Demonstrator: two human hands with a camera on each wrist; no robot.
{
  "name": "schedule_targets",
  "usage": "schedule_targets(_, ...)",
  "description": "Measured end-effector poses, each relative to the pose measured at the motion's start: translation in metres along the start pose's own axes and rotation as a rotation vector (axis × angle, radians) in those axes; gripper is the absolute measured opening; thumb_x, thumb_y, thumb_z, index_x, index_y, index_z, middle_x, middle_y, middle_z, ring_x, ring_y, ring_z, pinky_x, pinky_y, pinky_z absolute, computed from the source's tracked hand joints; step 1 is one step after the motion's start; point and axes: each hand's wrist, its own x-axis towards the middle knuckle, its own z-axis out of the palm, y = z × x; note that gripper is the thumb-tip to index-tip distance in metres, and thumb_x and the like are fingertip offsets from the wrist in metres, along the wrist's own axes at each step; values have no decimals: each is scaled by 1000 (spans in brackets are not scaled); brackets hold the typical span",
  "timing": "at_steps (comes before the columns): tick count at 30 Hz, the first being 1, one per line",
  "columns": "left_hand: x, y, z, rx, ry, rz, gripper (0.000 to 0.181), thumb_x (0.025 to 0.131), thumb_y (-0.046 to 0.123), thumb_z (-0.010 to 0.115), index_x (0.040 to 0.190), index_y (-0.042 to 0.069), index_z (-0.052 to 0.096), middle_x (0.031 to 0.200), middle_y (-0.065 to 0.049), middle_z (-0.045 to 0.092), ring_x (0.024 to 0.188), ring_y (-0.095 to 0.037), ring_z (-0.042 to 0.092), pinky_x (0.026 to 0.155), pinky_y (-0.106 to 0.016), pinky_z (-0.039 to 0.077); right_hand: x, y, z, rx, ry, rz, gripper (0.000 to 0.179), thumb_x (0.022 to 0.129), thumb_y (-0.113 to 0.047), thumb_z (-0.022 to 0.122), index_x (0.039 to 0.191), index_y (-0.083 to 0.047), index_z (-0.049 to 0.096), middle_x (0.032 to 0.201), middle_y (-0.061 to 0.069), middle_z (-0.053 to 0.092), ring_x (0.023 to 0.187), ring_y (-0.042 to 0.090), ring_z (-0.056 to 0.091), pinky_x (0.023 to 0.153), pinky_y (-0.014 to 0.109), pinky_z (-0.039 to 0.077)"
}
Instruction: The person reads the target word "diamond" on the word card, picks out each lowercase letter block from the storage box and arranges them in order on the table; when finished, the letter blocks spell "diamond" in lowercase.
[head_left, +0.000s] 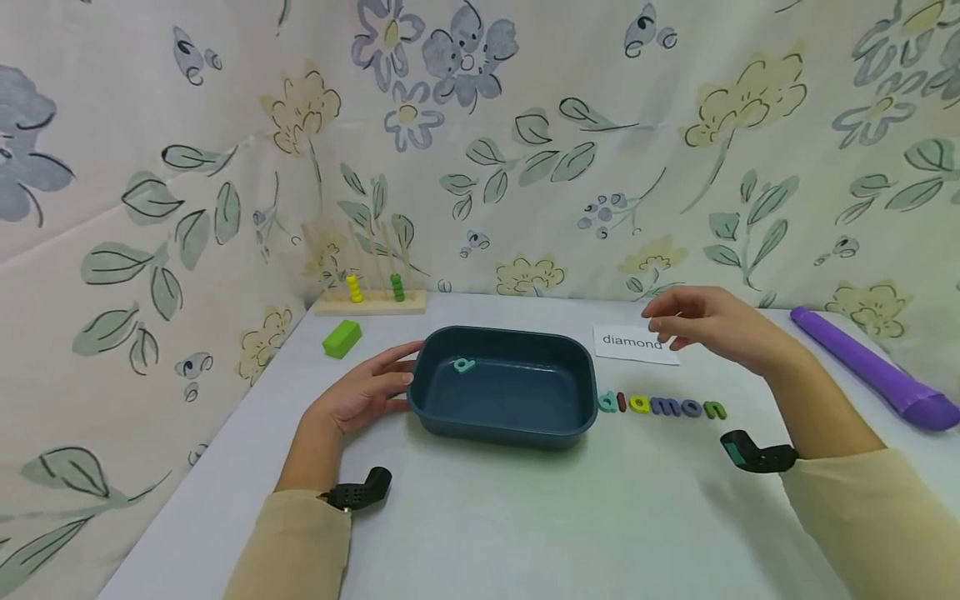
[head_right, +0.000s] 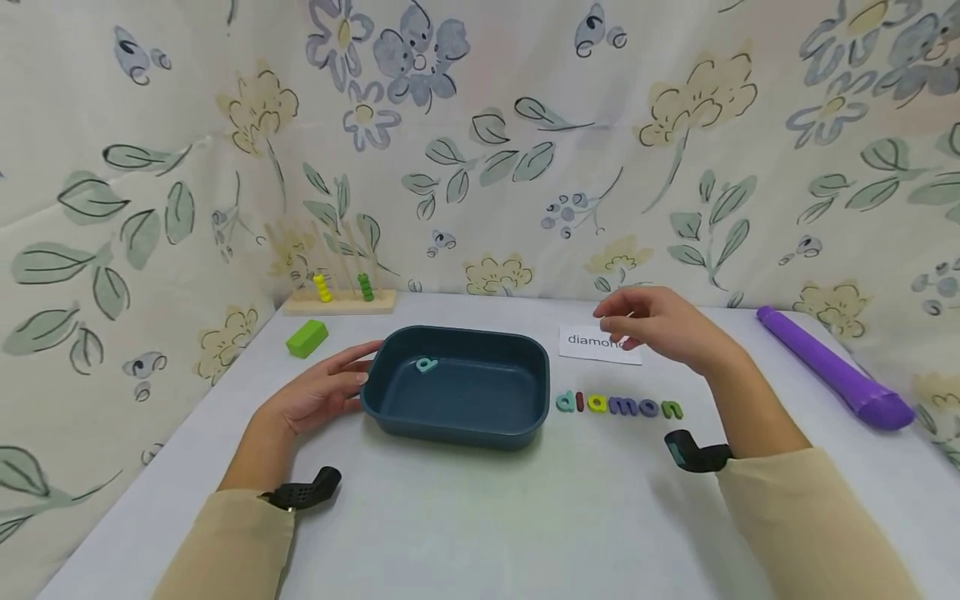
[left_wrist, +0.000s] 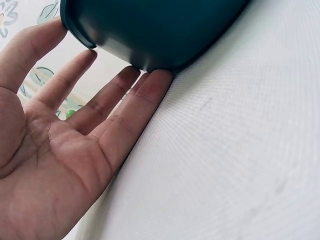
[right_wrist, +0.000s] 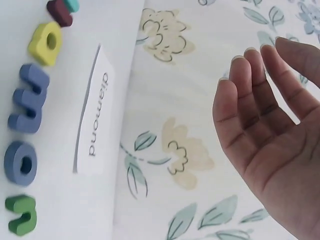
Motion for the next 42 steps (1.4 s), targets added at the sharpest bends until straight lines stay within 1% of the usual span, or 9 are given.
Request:
schedule_targets(6, -1, 0, 0, -2, 11, -6, 67, 100, 19, 66, 161, 24, 37, 166, -10, 35, 135, -27, 55, 108, -47, 51, 12, -12, 9, 60, -33, -44, 31, 105, -30, 60, 125, -8, 64, 122, 12, 66, 101, 23, 69, 88, 34, 57)
schedule_targets(11, 0, 0, 1, -3, 6, 1, 67, 101, 18, 66, 161, 24, 37, 166, -11, 35, 136, -28, 55, 108, -47, 50, 23, -21, 15, 70, -47, -59, 32, 104, -33, 61, 125, -9, 65, 120, 12, 67, 101, 28, 69, 88, 38, 57)
schedule_targets(14, 1, 0, 1, -3, 6, 2, 67, 101, 18, 65, 161, 24, 37, 166, -11, 35, 135, -27, 56, 108, -46, 51, 30, -26, 19, 74, -39, -71, 33, 103, -34, 62, 125, -9, 66, 120, 13, 68, 100, 27, 70, 88, 35, 59)
schedule_targets(19, 1, -1, 0, -6, 2, 0, 67, 101, 17, 65, 161, 24, 37, 166, -11, 34, 133, -25, 57, 106, -44, 52, 42, -35, 28, 124, -37, -93, 34, 102, -31, 65, 126, -7, 66, 122, 13, 66, 100, 24, 69, 87, 31, 60)
schedule_targets(26, 0, 0, 1, -10, 3, 0, 67, 101, 16, 65, 161, 23, 37, 166, -11, 34, 133, -25, 57, 105, -44, 53, 56, -47, 36, 164, -90, -130, 33, 102, -30, 66, 125, -7, 67, 124, 15, 66, 103, 27, 67, 88, 33, 60)
schedule_targets(34, -1, 0, 0, -9, 6, -3, 66, 101, 17, 65, 161, 24, 38, 166, -11, 35, 133, -26, 57, 104, -43, 53, 76, -58, 48, 171, -139, -115, 32, 100, -30, 68, 125, -9, 68, 121, 12, 68, 103, 30, 67, 90, 38, 59)
schedule_targets(42, 0, 0, 0, -10, -1, 1, 66, 101, 17, 65, 161, 24, 38, 165, -12, 36, 134, -27, 55, 107, -46, 52, 98, -68, 58, 165, -225, -125, 31, 101, -27, 66, 125, -8, 69, 116, 13, 69, 106, 33, 65, 90, 42, 60)
